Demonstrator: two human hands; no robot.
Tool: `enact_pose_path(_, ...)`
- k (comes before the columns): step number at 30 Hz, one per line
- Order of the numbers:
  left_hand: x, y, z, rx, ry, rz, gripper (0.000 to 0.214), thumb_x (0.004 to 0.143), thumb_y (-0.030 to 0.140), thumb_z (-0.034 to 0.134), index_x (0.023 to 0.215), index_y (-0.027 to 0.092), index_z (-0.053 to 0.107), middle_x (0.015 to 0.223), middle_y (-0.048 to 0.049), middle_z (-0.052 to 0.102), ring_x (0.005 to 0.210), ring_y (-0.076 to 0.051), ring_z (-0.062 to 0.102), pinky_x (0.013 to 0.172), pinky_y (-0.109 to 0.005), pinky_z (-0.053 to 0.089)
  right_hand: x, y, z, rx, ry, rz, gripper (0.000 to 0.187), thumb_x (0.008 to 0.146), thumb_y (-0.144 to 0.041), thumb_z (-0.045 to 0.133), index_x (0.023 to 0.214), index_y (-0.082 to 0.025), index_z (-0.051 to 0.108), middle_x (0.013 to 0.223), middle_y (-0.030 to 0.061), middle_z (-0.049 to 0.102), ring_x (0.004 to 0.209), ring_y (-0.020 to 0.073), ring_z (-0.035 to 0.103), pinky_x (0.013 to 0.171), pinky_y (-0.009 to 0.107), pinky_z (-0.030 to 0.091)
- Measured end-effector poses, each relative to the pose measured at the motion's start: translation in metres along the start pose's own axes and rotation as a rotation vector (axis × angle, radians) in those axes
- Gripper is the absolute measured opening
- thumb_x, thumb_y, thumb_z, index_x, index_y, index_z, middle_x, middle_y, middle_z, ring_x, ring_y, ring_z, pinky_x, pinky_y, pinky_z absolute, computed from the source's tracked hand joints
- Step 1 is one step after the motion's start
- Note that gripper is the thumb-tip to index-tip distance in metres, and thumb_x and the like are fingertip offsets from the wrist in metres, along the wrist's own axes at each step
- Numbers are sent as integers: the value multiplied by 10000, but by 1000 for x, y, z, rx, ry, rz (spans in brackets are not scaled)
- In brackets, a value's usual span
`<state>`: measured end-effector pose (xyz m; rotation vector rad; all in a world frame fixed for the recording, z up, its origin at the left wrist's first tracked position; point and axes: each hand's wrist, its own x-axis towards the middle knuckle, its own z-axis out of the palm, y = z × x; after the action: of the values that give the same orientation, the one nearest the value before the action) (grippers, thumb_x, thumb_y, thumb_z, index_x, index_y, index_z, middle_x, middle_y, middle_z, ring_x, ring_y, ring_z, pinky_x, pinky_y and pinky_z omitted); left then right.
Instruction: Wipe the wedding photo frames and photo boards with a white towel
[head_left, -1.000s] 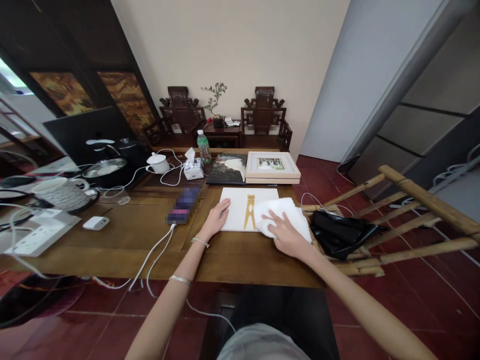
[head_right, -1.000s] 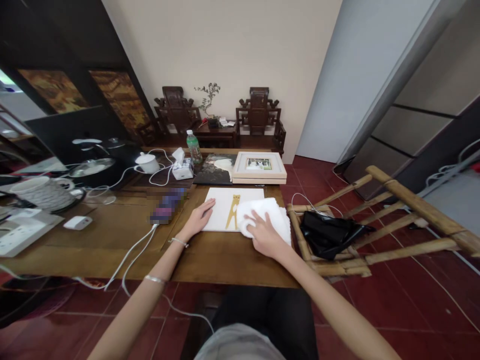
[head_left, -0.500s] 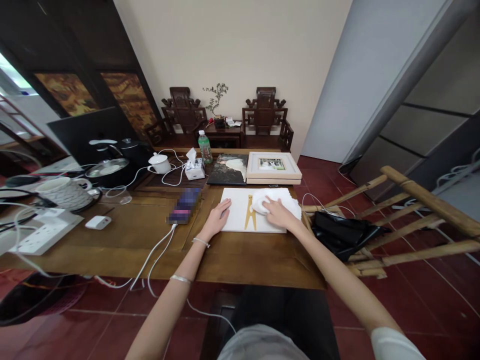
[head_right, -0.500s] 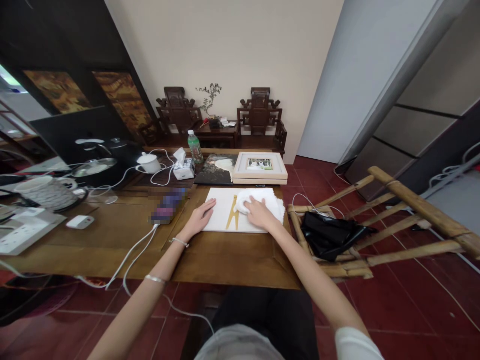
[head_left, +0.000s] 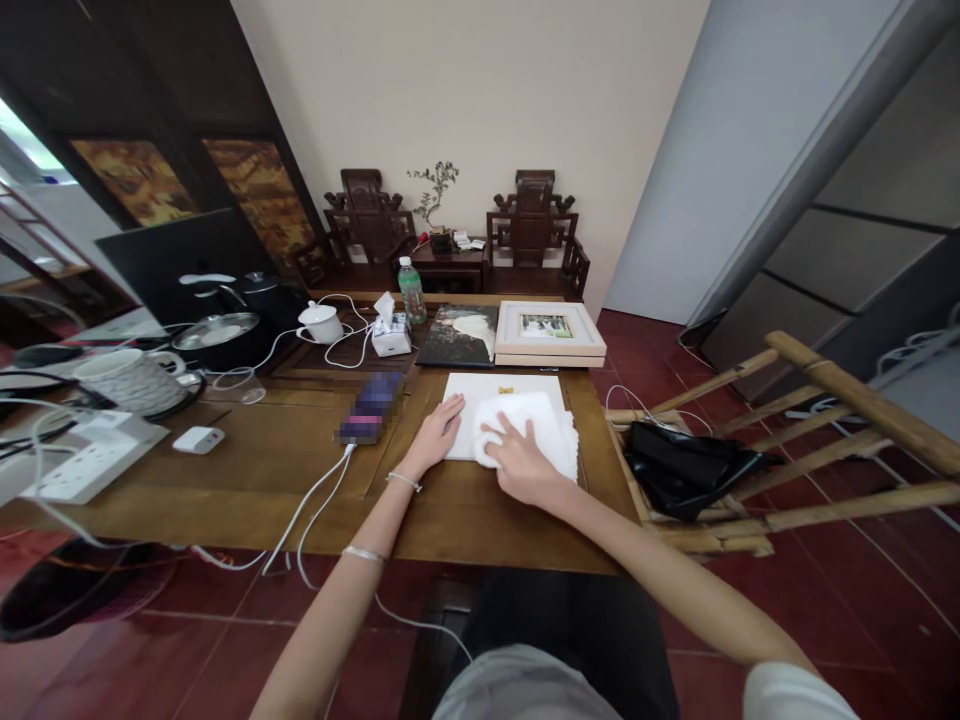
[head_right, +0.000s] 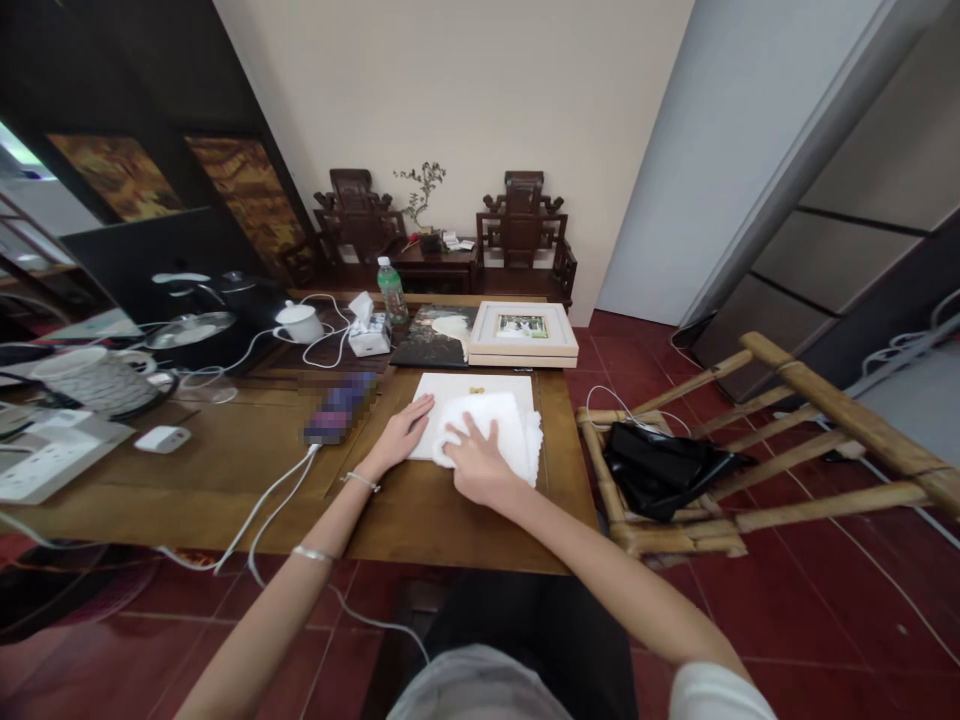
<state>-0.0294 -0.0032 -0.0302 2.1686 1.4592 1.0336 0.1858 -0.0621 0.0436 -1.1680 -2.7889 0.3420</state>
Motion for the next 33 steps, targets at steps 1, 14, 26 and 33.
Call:
enact_pose_path(1, 0, 0, 0, -2, 0, -2, 465, 906, 310, 368, 1279, 106, 557, 1389, -129, 487, 1337, -234, 395, 1140, -445, 268, -8, -4, -1, 4, -14, -27, 498, 686, 0, 390, 1109, -173, 586, 1483, 85, 368, 1411, 350, 121, 1007, 728, 160)
enact_pose_path(14, 0, -1, -1, 9, 0, -2, 451, 910, 316, 372, 1281, 137, 555, 1381, -106, 502, 1334, -217, 402, 1138, -439, 276, 54, 42, -16, -18, 37, 21, 446, 737, -42, 402, 1150, -126, 549, 1358, 228, 472, 1402, 280, 209, 1029, 645, 208)
enact_pose_path(26, -1, 0, -1, -16, 11, -4, 449, 905, 322, 384, 1270, 131, 563, 1380, -115, 503, 1331, -223, 406, 1141, -431, 270, 36, 24, -5, -50, 60, -23, 480, 716, -5, 385, 1130, -160, 574, 1398, 159, 445, 1402, 316, 159, 1005, 697, 204)
enact_pose_path(33, 0, -1, 1, -23, 26, -13, 436, 902, 321, 388, 1244, 136, 584, 1369, -109, 517, 1320, -227, 422, 1140, -432, 278, -16, -24, -7, -8, -33, -82, 478, 719, -16, 376, 1107, -189, 596, 1426, 105, 437, 1398, 323, 186, 1012, 691, 226)
